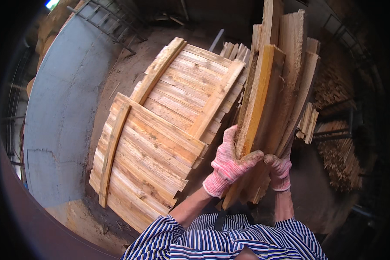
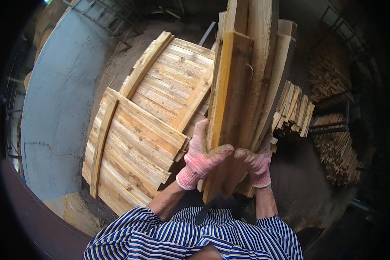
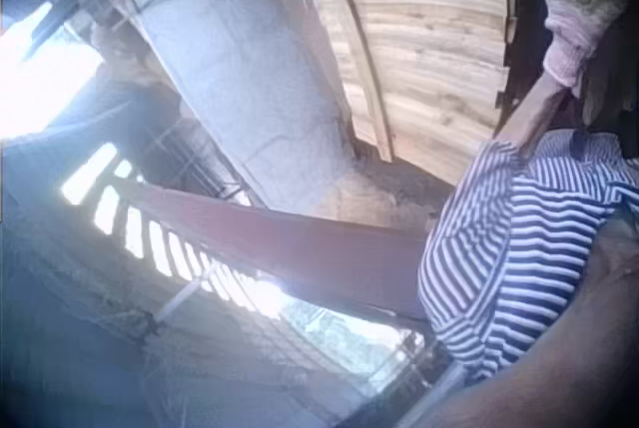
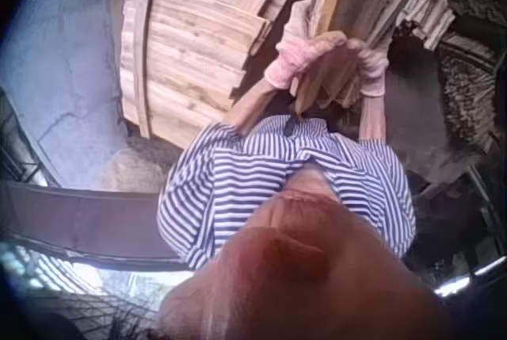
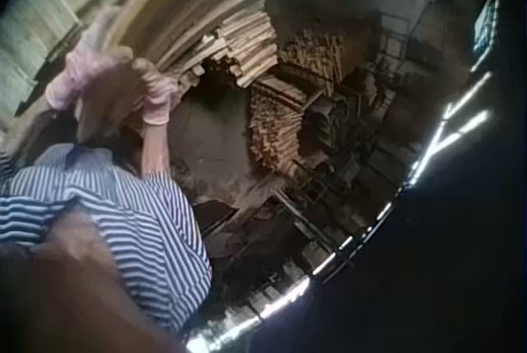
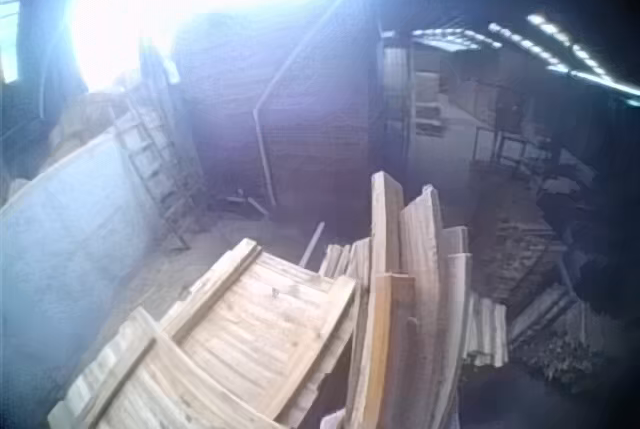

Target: The person repeatedly picks up small bundles of wooden planks from a large pile and places them onto a growing stack. They wear gloves and handle the planks by hand, organizing them into a neat pile throughout the clip.

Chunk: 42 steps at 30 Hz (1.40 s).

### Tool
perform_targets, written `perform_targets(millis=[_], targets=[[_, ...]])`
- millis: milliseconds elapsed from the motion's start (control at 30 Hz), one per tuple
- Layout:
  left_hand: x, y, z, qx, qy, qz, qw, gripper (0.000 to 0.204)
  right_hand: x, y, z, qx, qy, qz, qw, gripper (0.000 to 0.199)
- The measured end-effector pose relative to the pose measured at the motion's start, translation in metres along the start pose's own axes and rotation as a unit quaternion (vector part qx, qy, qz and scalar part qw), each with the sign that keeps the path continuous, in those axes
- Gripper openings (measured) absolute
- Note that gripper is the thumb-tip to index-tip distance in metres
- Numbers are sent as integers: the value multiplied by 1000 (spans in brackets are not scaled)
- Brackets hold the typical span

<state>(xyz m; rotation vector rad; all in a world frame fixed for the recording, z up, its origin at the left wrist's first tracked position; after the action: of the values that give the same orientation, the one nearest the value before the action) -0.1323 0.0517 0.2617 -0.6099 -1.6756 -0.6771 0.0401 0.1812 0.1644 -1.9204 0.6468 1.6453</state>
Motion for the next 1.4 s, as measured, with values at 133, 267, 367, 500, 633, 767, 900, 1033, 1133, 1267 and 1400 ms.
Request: perform_targets(millis=[133,267,367,500,633,767,900,1033,1133,1267,1400], targets=[[117,-46,-11,63,157,13,985,105,-137,70,50,61,-102,69,990,134],[194,-101,-46,192,250,91,945,102,-237,161,69,-25,-99,198,975,142],[193,-149,-50,143,86,88,982,98,-252,196,76,-171,-52,59,982,123],[159,-217,-62,102,29,227,968,86,-171,273,102,-315,-317,-154,881,93],[112,-241,-36,131,-19,230,964,88,-193,278,107,-331,-328,-68,882,96],[81,-287,-47,120,45,49,991,87,-231,308,86,-264,-346,-85,896,109],[34,-291,-50,155,100,-261,947,80,-247,293,73,-303,-331,-161,879,112],[-49,-281,-50,248,108,-327,905,119,-233,302,46,-360,-273,-266,851,84],[-136,-294,-87,340,79,-385,854,106,-194,312,42,-428,-199,-248,846,82],[-154,-292,-82,70,258,-417,869,91,-131,319,97,-434,-88,-243,863,85],[-208,-325,-106,284,91,-464,834,99,-87,346,193,-364,-169,-258,879,73]])
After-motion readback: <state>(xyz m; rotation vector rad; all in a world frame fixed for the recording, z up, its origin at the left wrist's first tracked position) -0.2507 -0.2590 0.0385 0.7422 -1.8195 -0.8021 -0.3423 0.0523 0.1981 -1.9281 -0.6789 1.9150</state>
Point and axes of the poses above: each hand's wrist, its own z-axis towards the middle knuckle, its own y-axis out of the palm, x = y × z, the point moved 4 cm from there along z, towards the middle knuckle, and after that the axes turned 2 degrees about -y, right-handed, at the moved point
